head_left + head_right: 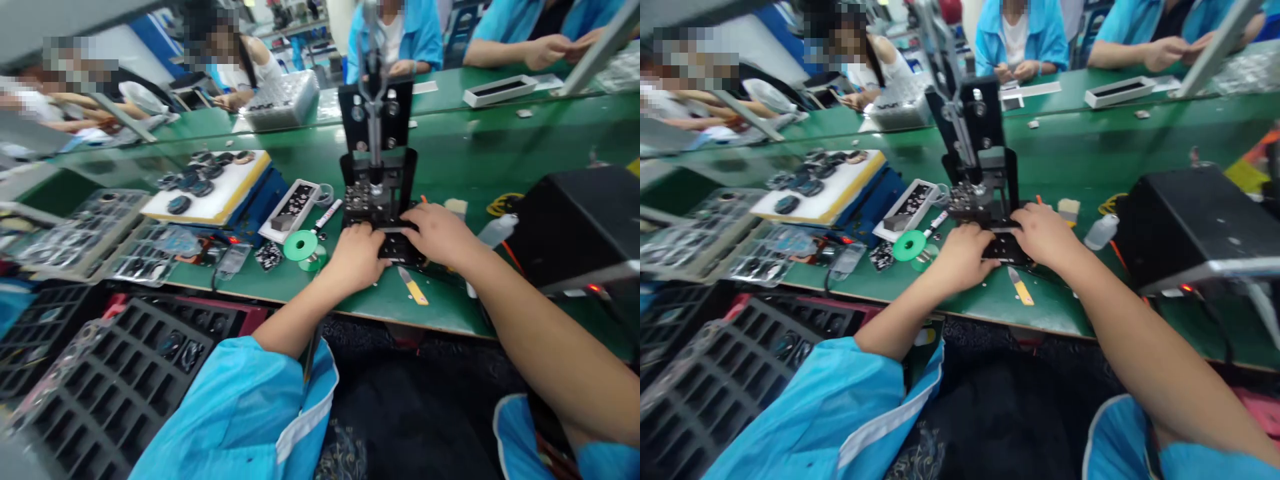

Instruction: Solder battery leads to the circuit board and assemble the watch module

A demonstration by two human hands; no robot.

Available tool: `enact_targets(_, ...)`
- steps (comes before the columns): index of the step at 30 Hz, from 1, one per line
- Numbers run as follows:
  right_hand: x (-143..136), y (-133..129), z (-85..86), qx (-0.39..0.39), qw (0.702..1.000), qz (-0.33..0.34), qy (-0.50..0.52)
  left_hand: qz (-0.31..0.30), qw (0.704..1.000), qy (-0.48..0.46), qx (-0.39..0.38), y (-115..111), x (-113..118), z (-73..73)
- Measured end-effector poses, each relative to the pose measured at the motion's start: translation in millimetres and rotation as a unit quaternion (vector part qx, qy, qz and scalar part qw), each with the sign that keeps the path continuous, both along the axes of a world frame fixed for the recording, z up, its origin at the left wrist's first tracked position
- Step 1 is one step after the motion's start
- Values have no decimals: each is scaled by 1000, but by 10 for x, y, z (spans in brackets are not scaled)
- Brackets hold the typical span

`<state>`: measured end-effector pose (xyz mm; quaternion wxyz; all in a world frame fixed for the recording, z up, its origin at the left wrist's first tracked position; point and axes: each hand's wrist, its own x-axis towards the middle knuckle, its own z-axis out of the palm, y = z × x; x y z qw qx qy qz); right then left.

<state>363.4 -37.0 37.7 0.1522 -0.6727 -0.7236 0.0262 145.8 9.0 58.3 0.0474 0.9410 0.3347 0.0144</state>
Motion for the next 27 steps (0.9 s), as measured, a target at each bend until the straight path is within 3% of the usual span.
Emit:
enact_targets(6, 106, -58, -242, 37, 999, 38, 3, -23, 995, -65, -66, -166, -228, 37)
enact_targets(9, 126, -87, -262, 48, 997, 58, 17, -100, 976, -152, -120, -154, -539, 257)
enact_targets(11, 132, -110, -250, 49, 996, 72, 17, -153, 959, -198, -135, -106, -805, 483)
enact_targets(12, 138, -118, -245, 50, 996, 77, 15, -150, 958, -209, -127, -60, -944, 602)
enact_targets(14, 156, -126, -247, 54, 995, 85, 10, -60, 972, -214, -72, 92, -1223, 812)
enact_targets(16, 178, -124, -263, 56, 995, 88, 11, 101, 976, -191, 27, 320, -1511, 949)
enact_targets(18, 190, -117, -281, 51, 995, 87, 16, 248, 948, -147, 135, 592, -1814, 996)
enact_targets(20, 185, -113, -290, 43, 996, 79, 22, 339, 917, -102, 185, 854, -2116, 963)
enact_targets(23, 156, -116, -284, 34, 997, 70, 25, 373, 904, -71, 197, 1129, -2476, 829)
enact_targets(27, 134, -110, -270, 31, 997, 71, 14, 360, 915, -66, 172, 1254, -2656, 653)
